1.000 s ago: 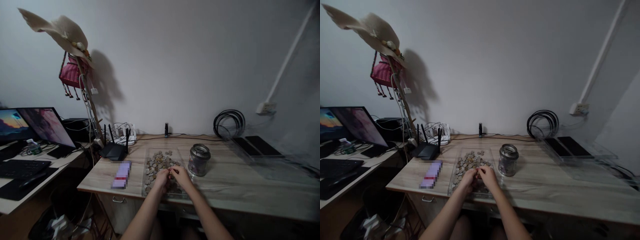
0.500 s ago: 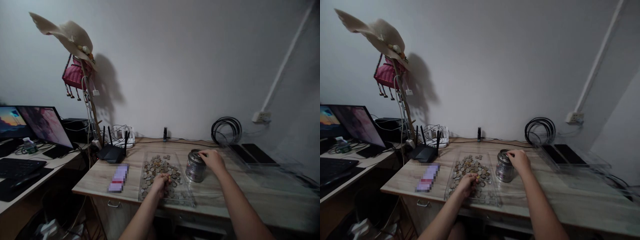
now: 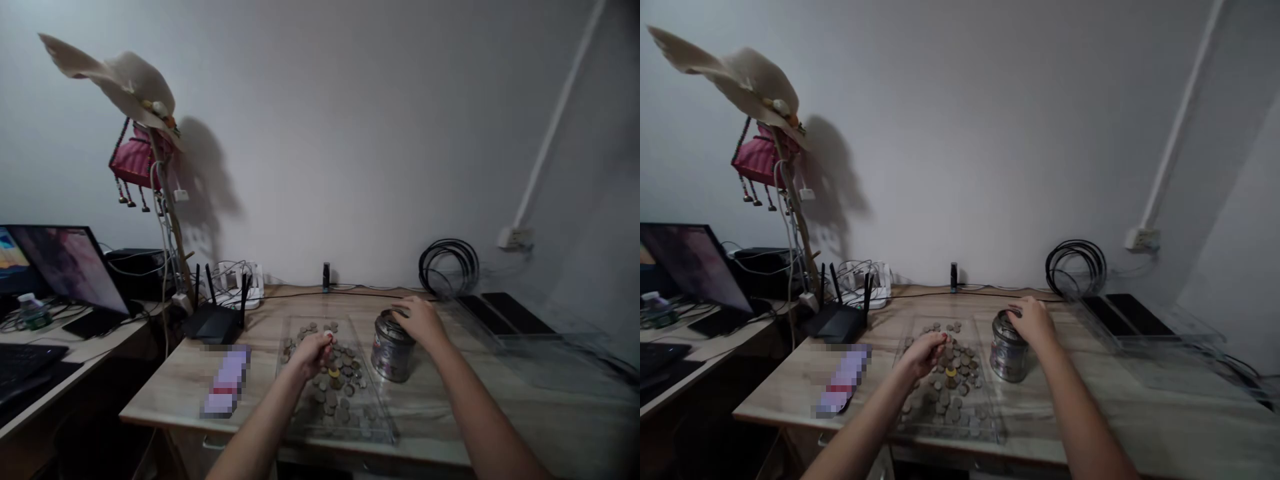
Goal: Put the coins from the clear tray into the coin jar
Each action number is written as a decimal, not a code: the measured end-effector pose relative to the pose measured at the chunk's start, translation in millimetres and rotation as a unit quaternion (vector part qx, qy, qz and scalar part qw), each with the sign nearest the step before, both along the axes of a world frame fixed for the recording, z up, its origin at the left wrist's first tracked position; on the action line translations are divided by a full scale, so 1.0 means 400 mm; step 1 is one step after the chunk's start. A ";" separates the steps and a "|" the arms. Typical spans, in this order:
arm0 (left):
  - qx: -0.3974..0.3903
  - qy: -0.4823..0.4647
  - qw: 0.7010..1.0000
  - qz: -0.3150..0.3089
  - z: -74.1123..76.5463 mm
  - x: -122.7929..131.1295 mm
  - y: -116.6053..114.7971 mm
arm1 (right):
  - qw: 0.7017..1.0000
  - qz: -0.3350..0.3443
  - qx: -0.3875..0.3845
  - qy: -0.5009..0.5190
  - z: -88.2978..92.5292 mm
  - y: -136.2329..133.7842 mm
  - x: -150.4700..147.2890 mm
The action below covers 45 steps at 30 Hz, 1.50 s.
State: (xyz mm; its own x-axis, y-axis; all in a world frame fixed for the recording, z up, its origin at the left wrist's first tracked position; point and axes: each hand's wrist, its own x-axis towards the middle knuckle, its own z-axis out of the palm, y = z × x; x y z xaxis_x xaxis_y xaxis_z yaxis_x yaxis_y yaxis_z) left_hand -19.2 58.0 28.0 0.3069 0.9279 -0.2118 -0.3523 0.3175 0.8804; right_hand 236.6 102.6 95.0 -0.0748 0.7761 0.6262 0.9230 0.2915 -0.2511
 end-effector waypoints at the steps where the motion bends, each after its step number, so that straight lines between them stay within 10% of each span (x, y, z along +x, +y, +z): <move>1: 0.024 0.030 0.999 -0.038 0.013 -0.007 0.025 | 0.999 -0.009 0.042 0.022 0.001 -0.016 -0.029; 12: 0.129 0.113 0.980 -0.105 -0.001 -0.014 0.198 | 0.964 0.205 -0.117 0.122 -0.131 0.073 -0.314; 20: 0.044 0.125 0.988 -0.079 -0.031 -0.008 0.180 | 0.969 0.212 -0.051 0.118 -0.106 0.016 -0.267; 26: 0.022 0.103 0.991 -0.078 -0.036 -0.010 0.185 | 0.991 0.066 0.079 0.084 -0.013 -0.021 -0.099; 32: 0.033 0.098 0.992 -0.070 -0.042 -0.007 0.183 | 0.994 -0.002 -0.084 0.067 -0.034 0.019 0.039; 40: 0.045 0.076 0.995 -0.040 -0.052 -0.012 0.197 | 0.994 0.049 -0.063 0.080 -0.046 0.023 0.033; 45: 0.062 0.069 0.995 -0.042 -0.056 -0.015 0.205 | 0.979 0.063 -0.177 0.080 -0.078 0.017 0.030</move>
